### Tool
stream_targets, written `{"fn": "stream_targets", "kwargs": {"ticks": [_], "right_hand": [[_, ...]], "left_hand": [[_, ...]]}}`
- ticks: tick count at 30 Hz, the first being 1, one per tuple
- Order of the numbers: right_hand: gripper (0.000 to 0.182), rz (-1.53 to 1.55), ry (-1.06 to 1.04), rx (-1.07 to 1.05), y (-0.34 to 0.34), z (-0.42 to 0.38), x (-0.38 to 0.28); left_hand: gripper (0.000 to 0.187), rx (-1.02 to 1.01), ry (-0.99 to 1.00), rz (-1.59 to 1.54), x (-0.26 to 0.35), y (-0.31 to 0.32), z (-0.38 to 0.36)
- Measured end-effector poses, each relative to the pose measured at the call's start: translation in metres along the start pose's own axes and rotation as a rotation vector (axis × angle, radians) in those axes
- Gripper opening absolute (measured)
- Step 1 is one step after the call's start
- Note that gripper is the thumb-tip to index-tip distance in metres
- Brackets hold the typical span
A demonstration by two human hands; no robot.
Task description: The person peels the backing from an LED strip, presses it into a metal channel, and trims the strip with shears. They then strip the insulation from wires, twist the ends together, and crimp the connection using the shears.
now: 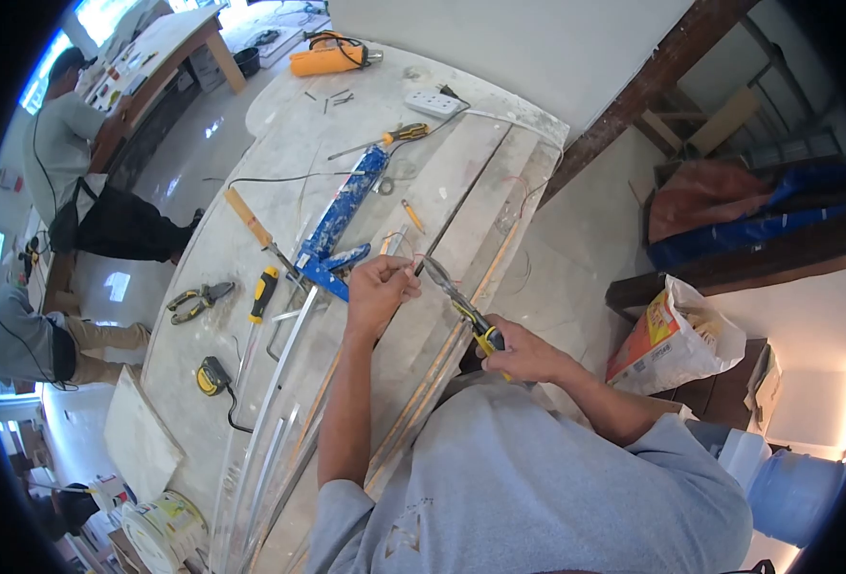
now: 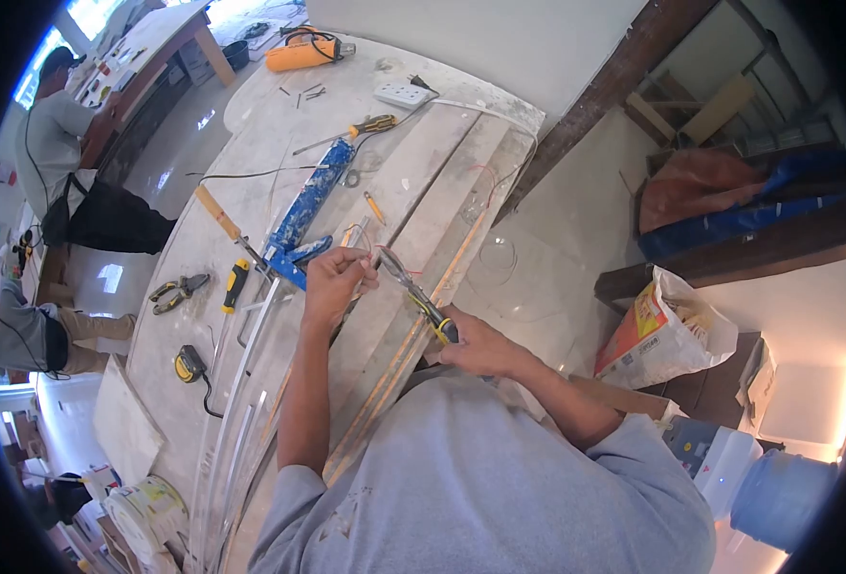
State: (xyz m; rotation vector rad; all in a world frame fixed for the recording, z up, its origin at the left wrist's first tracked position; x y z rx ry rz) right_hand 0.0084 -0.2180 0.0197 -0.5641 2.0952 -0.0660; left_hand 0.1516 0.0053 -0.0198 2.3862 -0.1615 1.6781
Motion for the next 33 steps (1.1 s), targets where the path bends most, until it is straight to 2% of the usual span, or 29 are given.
{"fn": "stream_targets", "kwargs": {"ticks": [4,11,14,19,23,26,28,29,31,32,33], "right_hand": [[0.068,-0.264,-0.007,-0.039,-0.017,0.004,-0.009],[0.069,-0.351,-0.044,-0.039,-0.026,0.010,-0.018],[0.069,-0.449,0.002,-0.070,-0.032,0.013,-0.029],[0.057,-0.599,-0.101,-0.062,-0.043,0.019,-0.035],[0.054,-0.620,-0.095,-0.011,-0.043,0.024,-0.029],[0.055,-0.548,-0.168,-0.021,-0.050,0.022,-0.035],[0.055,-0.323,-0.054,-0.043,-0.061,0.017,-0.054],[0.055,-0.319,-0.055,-0.046,-0.068,0.020,-0.060],[0.056,-0.345,-0.066,0.030,-0.088,0.036,-0.071],[0.057,-0.465,-0.219,0.106,-0.101,0.056,-0.062],[0.059,-0.585,-0.374,0.181,-0.112,0.077,-0.053]], "left_hand": [[0.015,-0.050,0.043,-0.001,-0.005,-0.004,0.002],[0.016,-0.032,0.040,-0.001,-0.005,-0.003,0.002],[0.016,-0.030,0.033,-0.002,-0.005,-0.003,0.001],[0.015,-0.028,0.026,0.009,-0.005,-0.003,0.002],[0.016,-0.032,0.023,0.016,-0.003,-0.001,0.002],[0.016,-0.005,0.015,0.034,-0.001,-0.001,0.001],[0.023,-0.007,0.015,0.040,-0.002,-0.003,0.000],[0.023,-0.004,0.013,0.043,-0.002,-0.004,-0.001],[0.042,-0.033,0.068,0.110,0.002,-0.006,-0.004],[0.042,-0.027,0.064,0.114,0.004,-0.008,-0.005],[0.049,-0.025,0.032,0.072,0.004,-0.010,-0.005]]}}
Point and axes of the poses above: each hand's wrist, its own z-axis towards the middle knuckle, its own y-axis out of the palm, x = y × z, the point moved 3 cm from there along z, towards the middle knuckle, and after that the axes turned 2 degrees about x, right-handed, at the moved point
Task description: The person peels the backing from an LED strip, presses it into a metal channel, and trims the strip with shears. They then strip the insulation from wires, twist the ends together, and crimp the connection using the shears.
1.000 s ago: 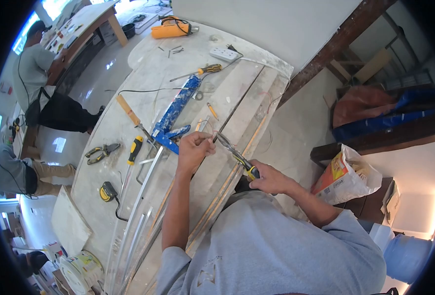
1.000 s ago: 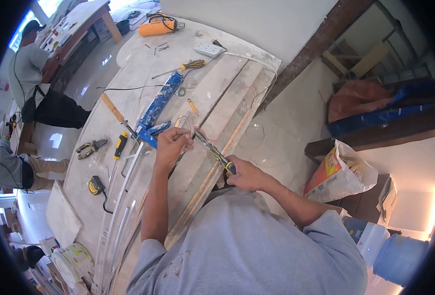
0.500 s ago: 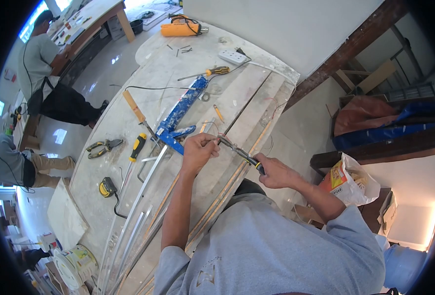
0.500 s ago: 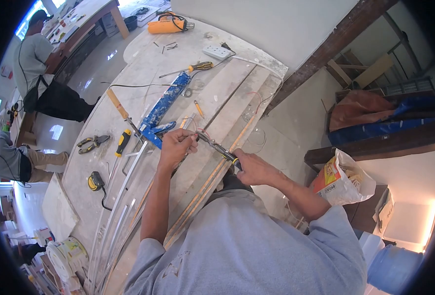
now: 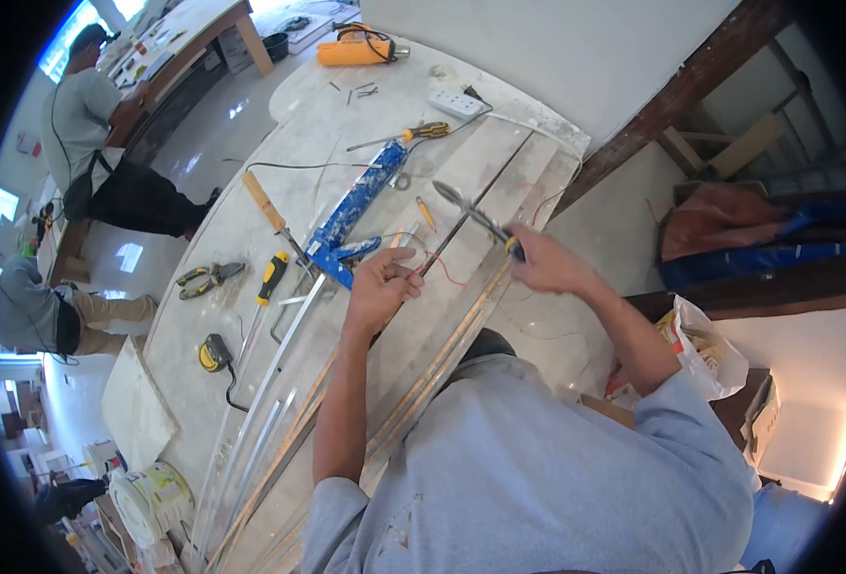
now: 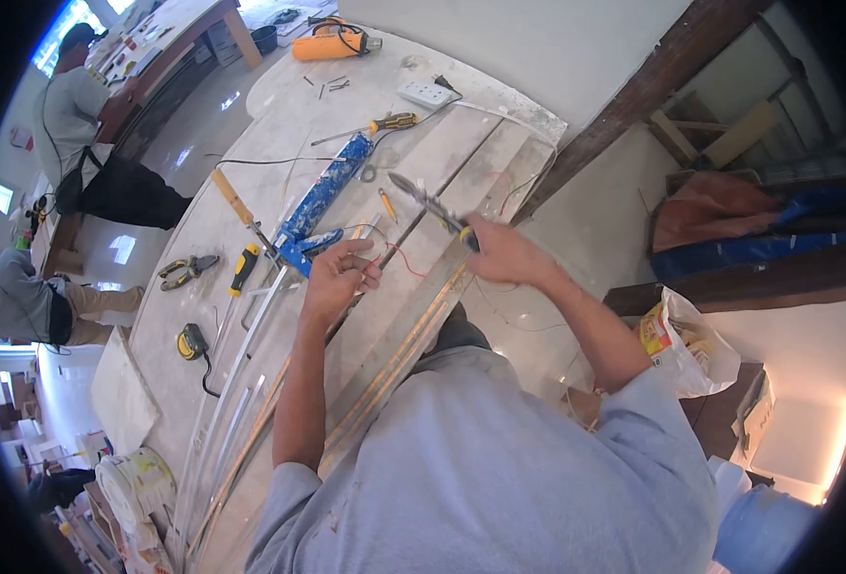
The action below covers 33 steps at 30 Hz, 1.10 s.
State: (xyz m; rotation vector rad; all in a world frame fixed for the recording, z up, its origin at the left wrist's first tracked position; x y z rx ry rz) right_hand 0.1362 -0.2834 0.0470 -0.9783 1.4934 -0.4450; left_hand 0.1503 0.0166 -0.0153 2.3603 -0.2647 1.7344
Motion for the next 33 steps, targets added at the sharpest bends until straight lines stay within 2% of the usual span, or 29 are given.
{"fn": "stream_targets", "kwargs": {"ticks": [1,2,3,5,6,7,9,10,12,13,14,15,16,18,20,22,23,25,33], "right_hand": [[0.061,-0.176,0.015,0.011,-0.006,0.019,0.007],[0.063,-0.352,0.024,0.023,-0.012,0.037,0.010],[0.063,-0.348,0.002,0.017,-0.016,0.050,0.009],[0.064,-0.627,-0.182,0.209,-0.028,0.074,-0.002],[0.070,-0.691,-0.199,0.148,-0.032,0.092,0.001],[0.070,-0.684,-0.234,0.143,-0.034,0.106,0.003],[0.085,-0.707,-0.351,0.116,-0.034,0.130,0.006],[0.085,-0.704,-0.385,0.106,-0.035,0.138,0.005],[0.095,-0.715,-0.362,-0.009,-0.032,0.147,0.007],[0.095,-0.711,-0.387,-0.015,-0.029,0.146,0.006],[0.095,-0.767,-0.423,0.094,-0.028,0.140,0.004],[0.094,-0.818,-0.457,0.205,-0.027,0.132,0.002],[0.093,-0.773,-0.524,0.285,-0.024,0.122,-0.005],[0.083,-0.424,-0.648,0.249,-0.006,0.105,-0.014],[0.054,-0.044,-0.682,0.057,0.033,0.091,-0.012],[0.032,0.288,-0.347,-0.257,0.046,0.084,-0.035],[0.032,0.300,-0.346,-0.259,0.054,0.083,-0.040],[0.022,0.755,0.041,-0.413,0.076,0.085,-0.035],[0.018,0.990,0.067,-0.378,0.101,0.085,-0.032]], "left_hand": [[0.057,0.005,-0.032,-0.043,0.000,0.000,-0.002],[0.057,0.022,-0.034,-0.040,0.004,-0.001,-0.006],[0.058,0.032,-0.050,-0.065,0.010,-0.001,-0.009],[0.059,0.077,-0.061,-0.089,0.014,-0.004,-0.013],[0.058,0.052,-0.047,-0.103,0.013,-0.005,-0.014],[0.058,0.027,-0.031,-0.117,0.016,-0.004,-0.016],[0.057,0.059,-0.031,-0.158,0.019,-0.004,-0.019],[0.053,0.056,-0.043,-0.141,0.020,-0.003,-0.020],[0.050,0.079,-0.055,-0.127,0.019,-0.001,-0.018],[0.040,0.080,-0.077,-0.076,0.018,0.001,-0.016],[0.031,0.079,-0.099,-0.027,0.017,0.003,-0.015],[0.031,0.103,-0.099,-0.030,0.021,0.006,-0.014],[0.022,0.114,-0.108,0.061,0.026,0.010,-0.013],[0.017,0.146,-0.118,0.154,0.030,0.013,-0.010],[0.017,0.181,-0.210,0.229,0.026,0.013,-0.004],[0.017,0.217,-0.213,0.220,0.028,0.017,-0.002],[0.018,0.238,-0.213,0.212,0.028,0.018,-0.002],[0.017,0.251,-0.230,0.195,0.027,0.020,-0.001],[0.015,0.312,-0.275,0.204,0.016,0.018,0.001]]}}
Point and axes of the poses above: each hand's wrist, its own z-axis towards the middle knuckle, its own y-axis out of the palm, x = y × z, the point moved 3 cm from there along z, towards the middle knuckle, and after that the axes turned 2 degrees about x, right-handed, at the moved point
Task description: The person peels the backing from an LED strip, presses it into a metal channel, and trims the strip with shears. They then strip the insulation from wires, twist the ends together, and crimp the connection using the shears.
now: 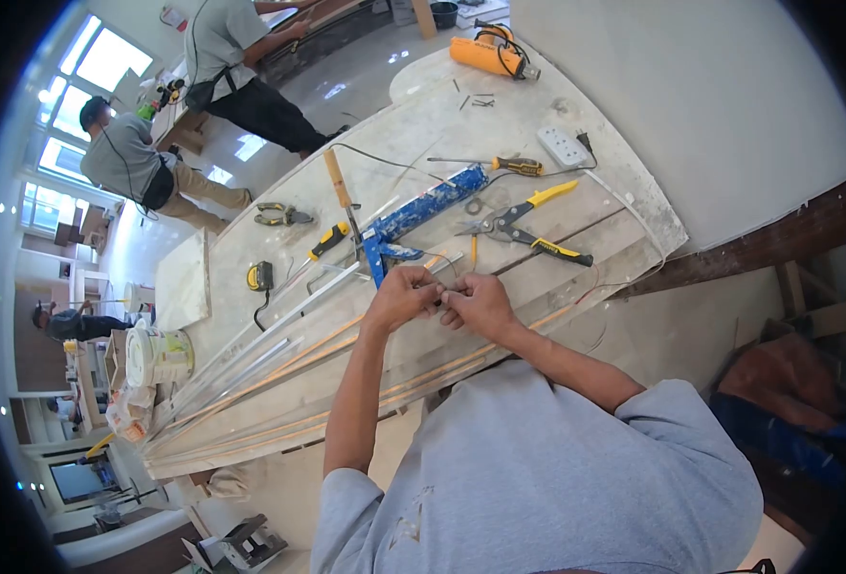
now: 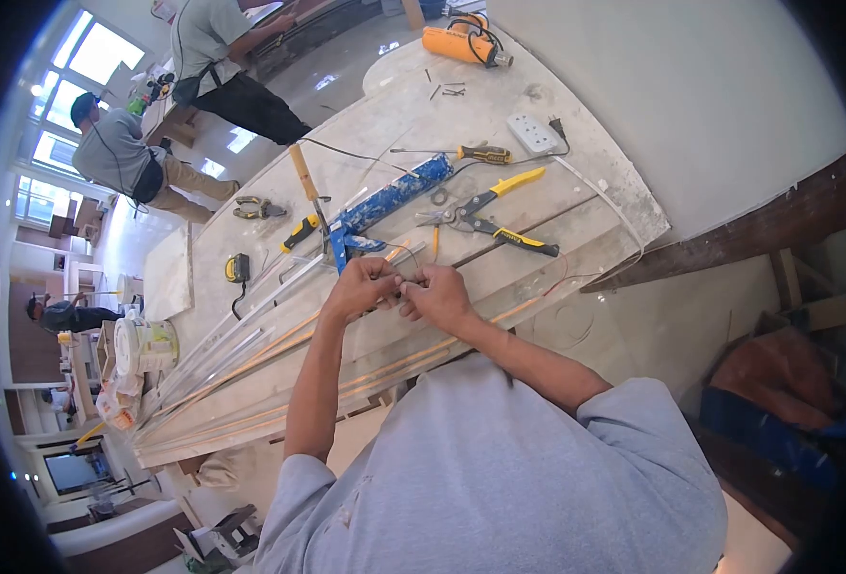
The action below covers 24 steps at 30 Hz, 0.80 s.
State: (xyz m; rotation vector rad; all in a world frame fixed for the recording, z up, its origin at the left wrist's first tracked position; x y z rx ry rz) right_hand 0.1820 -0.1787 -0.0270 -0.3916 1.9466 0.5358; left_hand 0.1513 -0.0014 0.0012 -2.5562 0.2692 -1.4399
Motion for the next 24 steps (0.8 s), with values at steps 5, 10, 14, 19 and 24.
{"fn": "stream_targets", "kwargs": {"ticks": [5,10,14,19,24], "right_hand": [[0.018,0.018,-0.005,0.012,0.006,-0.004,0.011],[0.013,-0.026,-0.067,0.057,0.013,-0.009,0.003],[0.012,-0.084,-0.098,0.089,0.017,-0.009,0.005],[0.011,-0.135,-0.128,0.134,0.022,-0.011,0.004],[0.017,-0.190,-0.207,0.208,0.027,-0.012,0.008]], "left_hand": [[0.014,0.013,-0.049,-0.117,-0.003,0.000,0.001],[0.016,0.015,-0.027,-0.099,-0.005,-0.003,0.002],[0.017,0.019,-0.029,-0.081,-0.006,-0.006,0.003],[0.018,-0.024,-0.008,-0.115,-0.015,-0.006,0.005],[0.020,-0.023,0.067,-0.078,-0.014,-0.003,0.002]]}}
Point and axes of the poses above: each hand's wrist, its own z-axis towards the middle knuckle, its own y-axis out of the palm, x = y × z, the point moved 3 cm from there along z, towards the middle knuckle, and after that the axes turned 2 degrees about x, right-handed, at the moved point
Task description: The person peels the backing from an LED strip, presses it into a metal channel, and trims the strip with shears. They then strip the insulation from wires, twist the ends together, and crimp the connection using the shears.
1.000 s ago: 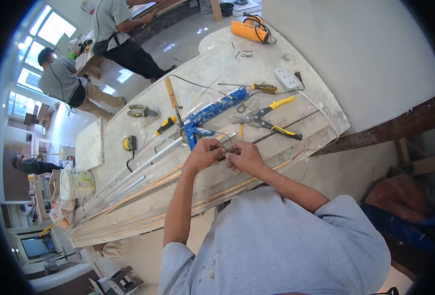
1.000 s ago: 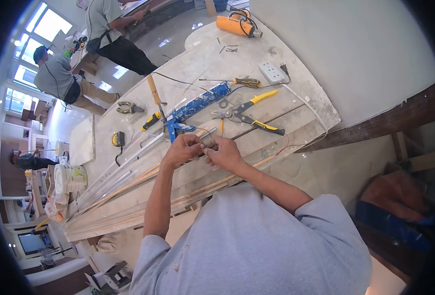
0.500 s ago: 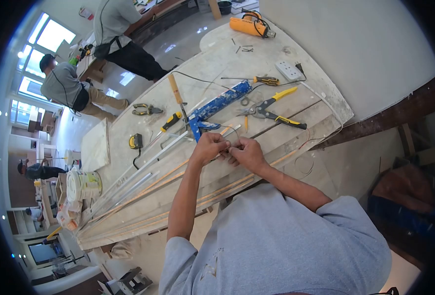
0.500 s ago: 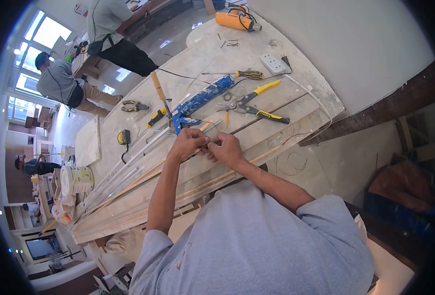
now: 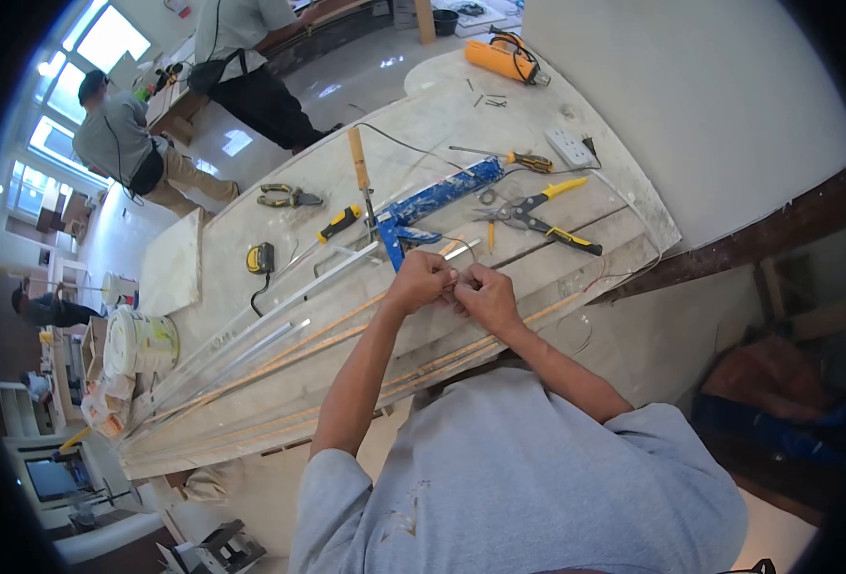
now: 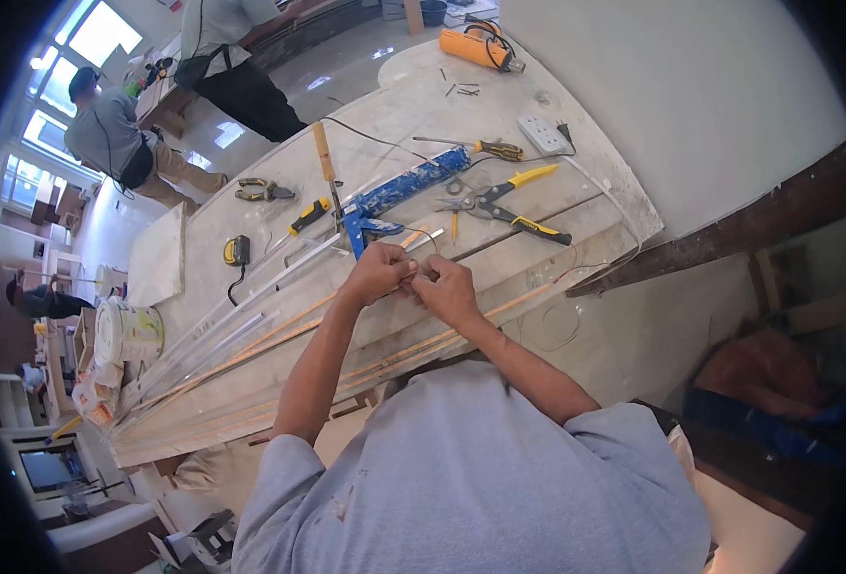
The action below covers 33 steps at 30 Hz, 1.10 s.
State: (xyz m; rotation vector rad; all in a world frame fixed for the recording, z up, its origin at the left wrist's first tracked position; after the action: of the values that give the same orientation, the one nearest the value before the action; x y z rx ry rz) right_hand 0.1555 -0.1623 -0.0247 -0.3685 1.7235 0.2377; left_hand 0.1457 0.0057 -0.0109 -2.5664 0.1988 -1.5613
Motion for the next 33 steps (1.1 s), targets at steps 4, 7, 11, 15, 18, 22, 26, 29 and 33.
{"fn": "stream_targets", "kwargs": {"ticks": [4,7,11,15,18,22,26,29,33], "right_hand": [[0.019,-0.016,-0.072,0.029,0.002,-0.007,-0.003],[0.019,-0.171,-0.209,0.027,0.001,-0.008,0.001],[0.005,-0.250,-0.368,0.042,0.002,-0.010,0.003],[0.007,-0.314,-0.439,0.052,0.002,-0.013,0.001],[0.008,-0.360,-0.488,0.069,0.003,-0.015,0.002],[0.009,-0.391,-0.518,0.048,0.004,-0.020,0.001],[0.009,-0.424,-0.616,0.010,0.008,-0.032,-0.005],[0.010,-0.432,-0.594,0.009,0.007,-0.031,-0.002],[0.009,-0.359,-0.502,0.082,-0.001,-0.019,-0.001]], "left_hand": [[0.023,0.029,0.030,0.067,0.005,0.000,-0.004],[0.023,0.033,0.016,0.042,0.001,-0.001,-0.002],[0.022,0.037,0.026,0.004,-0.005,0.001,-0.003],[0.022,0.059,0.022,-0.015,-0.006,0.002,-0.009],[0.021,0.056,0.033,-0.047,-0.008,0.005,-0.012],[0.023,0.150,0.146,-0.035,-0.013,0.006,-0.008],[0.021,0.162,0.126,-0.110,-0.015,0.003,-0.004],[0.020,0.073,0.090,-0.161,-0.013,-0.001,-0.007],[0.015,-0.026,0.090,-0.202,-0.011,-0.005,-0.007]]}}
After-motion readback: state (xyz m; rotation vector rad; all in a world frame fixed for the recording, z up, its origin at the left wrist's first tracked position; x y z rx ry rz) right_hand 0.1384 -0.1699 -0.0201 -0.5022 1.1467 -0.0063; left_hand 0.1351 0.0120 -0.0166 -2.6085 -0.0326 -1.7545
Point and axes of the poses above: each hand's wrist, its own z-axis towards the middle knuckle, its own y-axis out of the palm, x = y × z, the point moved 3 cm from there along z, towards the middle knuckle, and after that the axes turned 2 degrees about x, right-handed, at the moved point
